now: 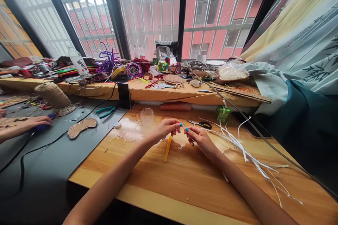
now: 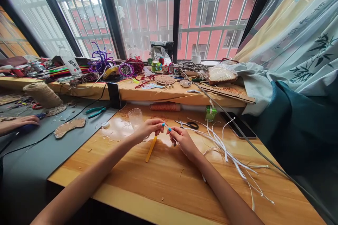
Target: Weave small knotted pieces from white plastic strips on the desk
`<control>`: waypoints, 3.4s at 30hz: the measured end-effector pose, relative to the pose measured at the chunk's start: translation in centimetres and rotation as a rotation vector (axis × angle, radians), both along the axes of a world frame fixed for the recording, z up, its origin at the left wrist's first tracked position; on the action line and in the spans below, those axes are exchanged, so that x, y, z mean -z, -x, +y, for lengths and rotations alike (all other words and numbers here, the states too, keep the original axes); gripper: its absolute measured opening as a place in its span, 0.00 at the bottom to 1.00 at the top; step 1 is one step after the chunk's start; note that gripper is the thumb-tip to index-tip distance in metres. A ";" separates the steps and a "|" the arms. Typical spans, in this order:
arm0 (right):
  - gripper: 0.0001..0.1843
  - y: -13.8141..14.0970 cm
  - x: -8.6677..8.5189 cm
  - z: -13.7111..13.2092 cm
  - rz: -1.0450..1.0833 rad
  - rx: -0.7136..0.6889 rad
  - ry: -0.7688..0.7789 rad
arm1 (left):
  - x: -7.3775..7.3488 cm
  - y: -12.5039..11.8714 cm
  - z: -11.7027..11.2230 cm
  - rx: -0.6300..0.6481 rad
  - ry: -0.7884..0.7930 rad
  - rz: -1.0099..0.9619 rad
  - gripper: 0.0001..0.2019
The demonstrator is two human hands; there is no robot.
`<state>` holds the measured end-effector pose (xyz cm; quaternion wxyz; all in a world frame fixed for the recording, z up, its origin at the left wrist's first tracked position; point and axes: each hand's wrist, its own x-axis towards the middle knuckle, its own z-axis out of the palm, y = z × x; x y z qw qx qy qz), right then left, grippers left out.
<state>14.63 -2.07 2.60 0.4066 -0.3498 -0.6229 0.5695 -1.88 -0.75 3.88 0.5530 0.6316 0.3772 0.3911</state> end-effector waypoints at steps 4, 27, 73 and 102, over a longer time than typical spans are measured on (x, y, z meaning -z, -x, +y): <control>0.14 0.5 0.4 -0.1 0.001 0.073 -0.041 | 0.2 -0.5 -0.1 -0.018 0.030 -0.050 0.15; 0.20 -4.2 0.7 2.8 -1.281 0.502 -0.521 | 1.6 0.0 1.0 -0.142 0.161 -0.318 0.11; 0.23 -2.2 -1.2 1.2 -0.459 0.003 -0.132 | -0.7 0.6 0.1 -0.289 -0.173 0.100 0.14; 0.21 -1.7 -1.5 0.3 -0.450 -0.143 -0.087 | -0.4 0.8 0.5 -0.208 -0.128 0.020 0.15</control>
